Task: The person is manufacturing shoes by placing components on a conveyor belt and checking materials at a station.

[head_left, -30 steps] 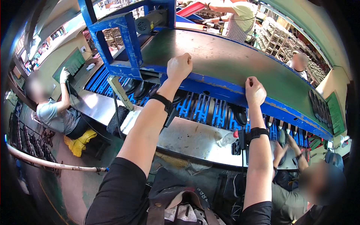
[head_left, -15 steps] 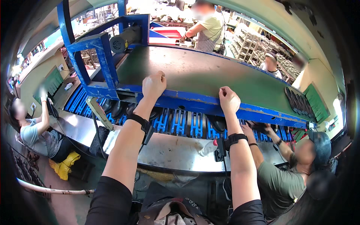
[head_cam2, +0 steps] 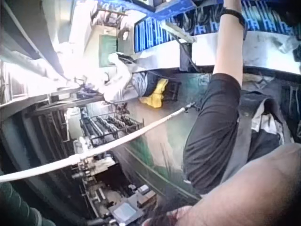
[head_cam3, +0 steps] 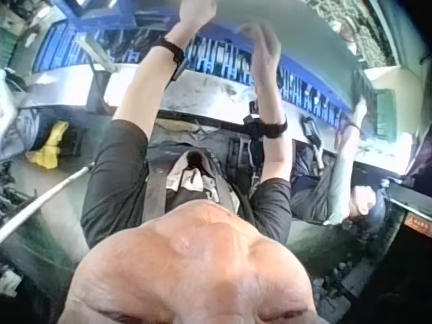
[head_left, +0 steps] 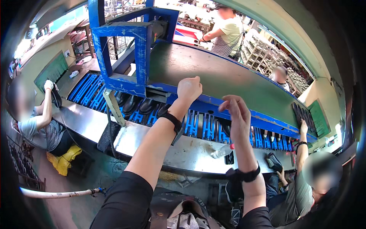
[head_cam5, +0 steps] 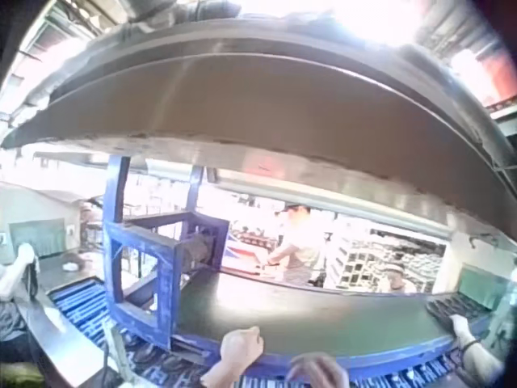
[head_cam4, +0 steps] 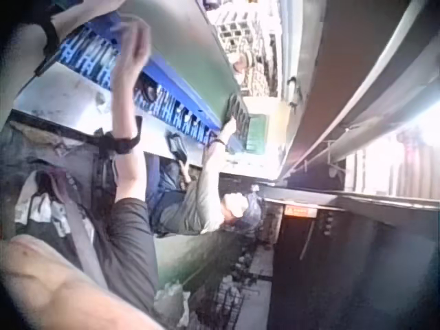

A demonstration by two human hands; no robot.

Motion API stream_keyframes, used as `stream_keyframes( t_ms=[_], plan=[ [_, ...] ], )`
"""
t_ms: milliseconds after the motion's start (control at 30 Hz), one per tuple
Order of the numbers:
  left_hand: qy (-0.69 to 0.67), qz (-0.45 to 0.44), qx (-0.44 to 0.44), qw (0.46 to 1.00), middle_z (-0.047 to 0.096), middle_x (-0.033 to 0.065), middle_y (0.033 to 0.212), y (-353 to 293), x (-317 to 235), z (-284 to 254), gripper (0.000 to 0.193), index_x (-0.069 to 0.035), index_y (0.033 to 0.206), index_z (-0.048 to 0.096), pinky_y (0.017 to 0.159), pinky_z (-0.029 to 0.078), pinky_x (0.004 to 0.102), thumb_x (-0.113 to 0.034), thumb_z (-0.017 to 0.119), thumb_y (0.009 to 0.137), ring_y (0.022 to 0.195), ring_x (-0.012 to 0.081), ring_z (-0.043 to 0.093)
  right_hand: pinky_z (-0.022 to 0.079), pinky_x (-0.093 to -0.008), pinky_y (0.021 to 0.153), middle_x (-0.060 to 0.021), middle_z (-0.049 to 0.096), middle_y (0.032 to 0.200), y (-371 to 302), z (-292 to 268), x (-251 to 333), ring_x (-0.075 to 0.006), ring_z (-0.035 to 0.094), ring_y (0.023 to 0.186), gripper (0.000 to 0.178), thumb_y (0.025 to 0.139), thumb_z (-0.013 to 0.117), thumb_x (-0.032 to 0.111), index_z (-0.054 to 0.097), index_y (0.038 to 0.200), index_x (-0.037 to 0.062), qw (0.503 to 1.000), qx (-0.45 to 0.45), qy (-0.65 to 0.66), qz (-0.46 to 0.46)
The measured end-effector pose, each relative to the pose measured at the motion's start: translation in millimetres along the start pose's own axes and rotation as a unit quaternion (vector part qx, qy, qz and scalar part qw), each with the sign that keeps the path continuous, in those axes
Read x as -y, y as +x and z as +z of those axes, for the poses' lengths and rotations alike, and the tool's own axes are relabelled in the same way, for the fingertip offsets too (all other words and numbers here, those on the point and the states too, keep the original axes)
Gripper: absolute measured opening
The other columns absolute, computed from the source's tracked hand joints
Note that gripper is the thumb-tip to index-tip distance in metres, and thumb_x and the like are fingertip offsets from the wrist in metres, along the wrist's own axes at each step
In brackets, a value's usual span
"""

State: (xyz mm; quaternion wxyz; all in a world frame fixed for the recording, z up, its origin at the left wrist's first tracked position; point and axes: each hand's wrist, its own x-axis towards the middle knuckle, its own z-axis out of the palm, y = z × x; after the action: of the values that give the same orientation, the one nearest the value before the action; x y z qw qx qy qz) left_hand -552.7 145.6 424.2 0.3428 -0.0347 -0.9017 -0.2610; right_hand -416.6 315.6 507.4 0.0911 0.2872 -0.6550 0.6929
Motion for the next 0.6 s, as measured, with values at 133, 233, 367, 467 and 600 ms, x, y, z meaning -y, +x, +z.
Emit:
stream_keyframes(
  t_ms=[133,233,367,467,600],
  plan=[
    [0.005,-0.001,0.001,1.000,0.066,0.0166,0.069,-4,19,-5,0.014,-0.006,0.074,0.064,0.064,0.055,0.0448,-0.019,0.061,0.077,0.069,0.0333,0.067,0.047,-0.0326,0.080,-0.0095,0.065,0.085,-29,88,94,-0.0200,0.062,0.084,0.054,0.100,0.043,0.046,0.059,0.105,-0.0053,0.957,0.219,0.187,-0.011],
    [-0.028,0.055,-0.021,0.998,0.065,0.0165,0.068,2,-9,5,0.013,-0.006,0.073,0.064,0.064,0.055,0.0445,-0.018,0.062,0.076,0.068,0.0336,0.067,0.047,-0.0328,0.078,-0.0105,0.066,0.087,-26,122,122,-0.0199,0.063,0.084,0.052,0.092,0.056,0.051,0.064,0.099,0.0000,0.878,0.358,0.234,-0.216],
    [-0.038,0.067,-0.043,0.996,0.065,0.0160,0.067,4,-1,8,0.014,-0.006,0.072,0.063,0.064,0.055,0.0439,-0.019,0.063,0.076,0.068,0.0330,0.067,0.050,-0.0308,0.059,-0.0117,0.063,0.077,-58,189,117,-0.0231,0.063,0.065,0.063,0.091,0.048,0.062,0.065,0.084,0.0010,0.844,0.177,0.319,-0.393],
    [-0.010,0.056,-0.028,0.998,0.066,0.0152,0.069,0,11,4,0.015,-0.006,0.072,0.063,0.064,0.055,0.0443,-0.020,0.062,0.077,0.067,0.0319,0.067,0.041,-0.0270,0.044,-0.0080,0.057,0.069,-61,211,130,-0.0166,0.052,0.051,0.064,0.094,0.041,0.062,0.059,0.074,0.0038,0.839,0.076,0.368,-0.394],
    [-0.019,0.065,-0.022,0.997,0.066,0.0147,0.069,1,9,5,0.015,-0.006,0.073,0.064,0.064,0.055,0.0439,-0.020,0.061,0.078,0.069,0.0309,0.067,0.030,-0.0226,0.035,-0.0039,0.047,0.057,-38,219,116,-0.0112,0.040,0.041,0.047,0.099,0.046,0.032,0.048,0.061,0.0060,0.779,0.098,0.327,-0.526]
  ],
)
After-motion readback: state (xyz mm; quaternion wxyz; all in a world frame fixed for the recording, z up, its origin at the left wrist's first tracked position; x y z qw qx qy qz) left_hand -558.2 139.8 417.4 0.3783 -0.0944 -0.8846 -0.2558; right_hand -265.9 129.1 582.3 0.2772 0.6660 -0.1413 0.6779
